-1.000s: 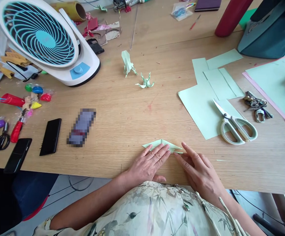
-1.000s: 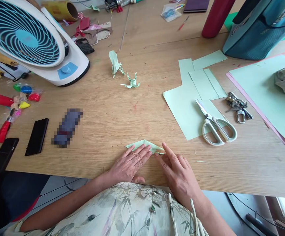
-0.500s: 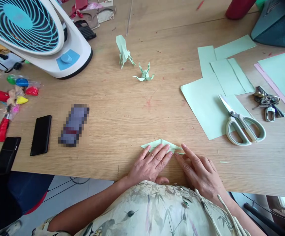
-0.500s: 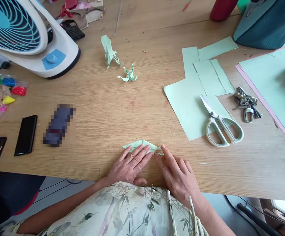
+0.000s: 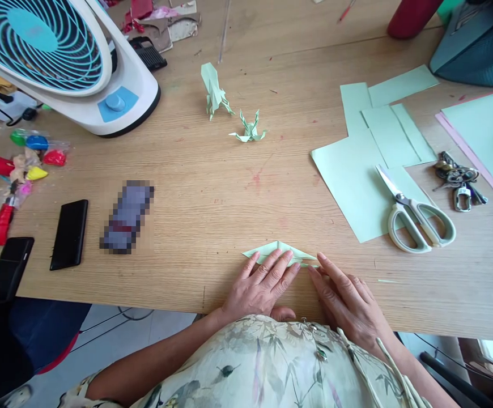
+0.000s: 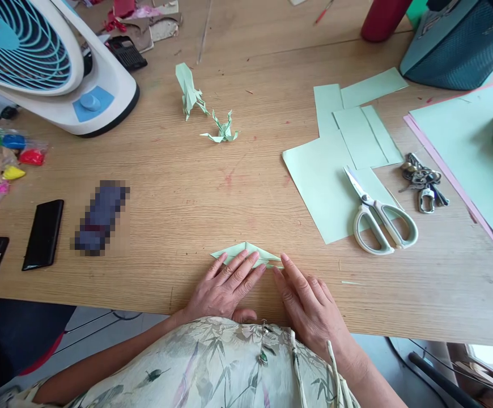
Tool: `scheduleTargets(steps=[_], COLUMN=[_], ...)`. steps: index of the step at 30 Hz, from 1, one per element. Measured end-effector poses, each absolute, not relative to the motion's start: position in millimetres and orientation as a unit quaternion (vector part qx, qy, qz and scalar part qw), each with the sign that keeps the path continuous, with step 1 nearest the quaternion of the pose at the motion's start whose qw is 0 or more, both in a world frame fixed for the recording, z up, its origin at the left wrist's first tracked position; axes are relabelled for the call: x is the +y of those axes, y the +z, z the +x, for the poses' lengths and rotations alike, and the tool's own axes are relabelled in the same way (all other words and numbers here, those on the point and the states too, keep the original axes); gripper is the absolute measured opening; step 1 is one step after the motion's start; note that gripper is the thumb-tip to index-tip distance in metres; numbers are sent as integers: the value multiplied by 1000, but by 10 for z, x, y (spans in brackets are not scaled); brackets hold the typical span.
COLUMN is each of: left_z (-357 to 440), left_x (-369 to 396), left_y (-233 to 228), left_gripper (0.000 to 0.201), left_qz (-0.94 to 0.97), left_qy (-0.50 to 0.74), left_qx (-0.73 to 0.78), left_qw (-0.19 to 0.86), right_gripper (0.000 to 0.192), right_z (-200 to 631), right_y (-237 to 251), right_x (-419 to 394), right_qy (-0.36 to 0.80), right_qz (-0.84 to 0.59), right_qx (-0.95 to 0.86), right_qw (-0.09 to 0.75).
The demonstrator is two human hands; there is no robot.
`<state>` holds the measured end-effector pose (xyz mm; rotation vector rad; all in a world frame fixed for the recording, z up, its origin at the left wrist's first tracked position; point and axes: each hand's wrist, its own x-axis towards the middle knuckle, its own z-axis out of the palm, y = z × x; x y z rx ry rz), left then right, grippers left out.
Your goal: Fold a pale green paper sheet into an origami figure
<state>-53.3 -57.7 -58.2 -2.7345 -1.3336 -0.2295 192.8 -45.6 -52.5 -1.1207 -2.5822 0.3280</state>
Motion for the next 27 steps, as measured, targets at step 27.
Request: scheduleTargets(steps=[27], left_z=[-501], left_x=[-599], left_y=[-600], left_gripper=[80], left_qz=[-885], left_qy=[-82], left_qx=[-457], left_qw=[41], right_gripper=[70], right_z=[1884], right_y=[-558], right_x=[-435], right_qy=[110], right_qz=[-412], right_qx=[-879], right_qw=[211])
